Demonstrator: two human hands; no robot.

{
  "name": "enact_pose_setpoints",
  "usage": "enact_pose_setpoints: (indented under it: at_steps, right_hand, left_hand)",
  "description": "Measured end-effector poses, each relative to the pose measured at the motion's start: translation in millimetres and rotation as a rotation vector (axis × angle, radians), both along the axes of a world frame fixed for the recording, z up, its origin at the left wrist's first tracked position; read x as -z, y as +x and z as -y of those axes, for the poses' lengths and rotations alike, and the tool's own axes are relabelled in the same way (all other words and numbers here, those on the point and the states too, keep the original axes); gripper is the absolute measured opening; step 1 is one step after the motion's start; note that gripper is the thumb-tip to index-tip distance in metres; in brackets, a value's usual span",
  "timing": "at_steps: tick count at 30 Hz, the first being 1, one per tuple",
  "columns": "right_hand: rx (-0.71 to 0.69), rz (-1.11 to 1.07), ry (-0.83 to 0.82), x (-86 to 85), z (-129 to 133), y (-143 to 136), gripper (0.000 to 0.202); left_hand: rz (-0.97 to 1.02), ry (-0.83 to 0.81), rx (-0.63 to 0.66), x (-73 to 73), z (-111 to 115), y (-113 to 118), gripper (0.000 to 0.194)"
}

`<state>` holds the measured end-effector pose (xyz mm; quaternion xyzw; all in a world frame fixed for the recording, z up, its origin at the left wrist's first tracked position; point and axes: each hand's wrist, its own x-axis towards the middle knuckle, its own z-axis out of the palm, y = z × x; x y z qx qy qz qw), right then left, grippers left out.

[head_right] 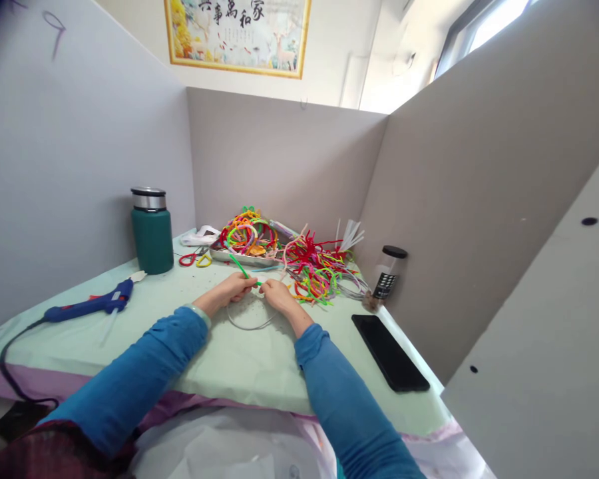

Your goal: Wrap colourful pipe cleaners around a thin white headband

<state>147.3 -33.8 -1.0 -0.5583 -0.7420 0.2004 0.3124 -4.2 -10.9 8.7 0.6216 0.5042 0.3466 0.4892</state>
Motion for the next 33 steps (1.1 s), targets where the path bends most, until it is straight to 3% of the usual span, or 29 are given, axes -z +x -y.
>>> enact_pose_setpoints:
  at_steps: [18, 27, 33]
  right_hand:
    - [-0.022, -0.028, -0.014, -1.3, -1.8, 2.0, 0.023]
    - [-0.042, -0.084, -0.055, -0.8, -0.5, 2.8, 0.022]
    - [-0.071, -0.163, -0.103, 0.5, -0.6, 1.4, 0.021]
  left_hand:
    - [0.048, -0.045, 0.066, -0.7, -1.2, 0.9, 0.023]
    - [0.063, 0.083, 0.101, 6.3, -2.9, -1.4, 0.02]
    - [0.089, 0.009, 0.128, 4.0, -5.8, -3.3, 0.02]
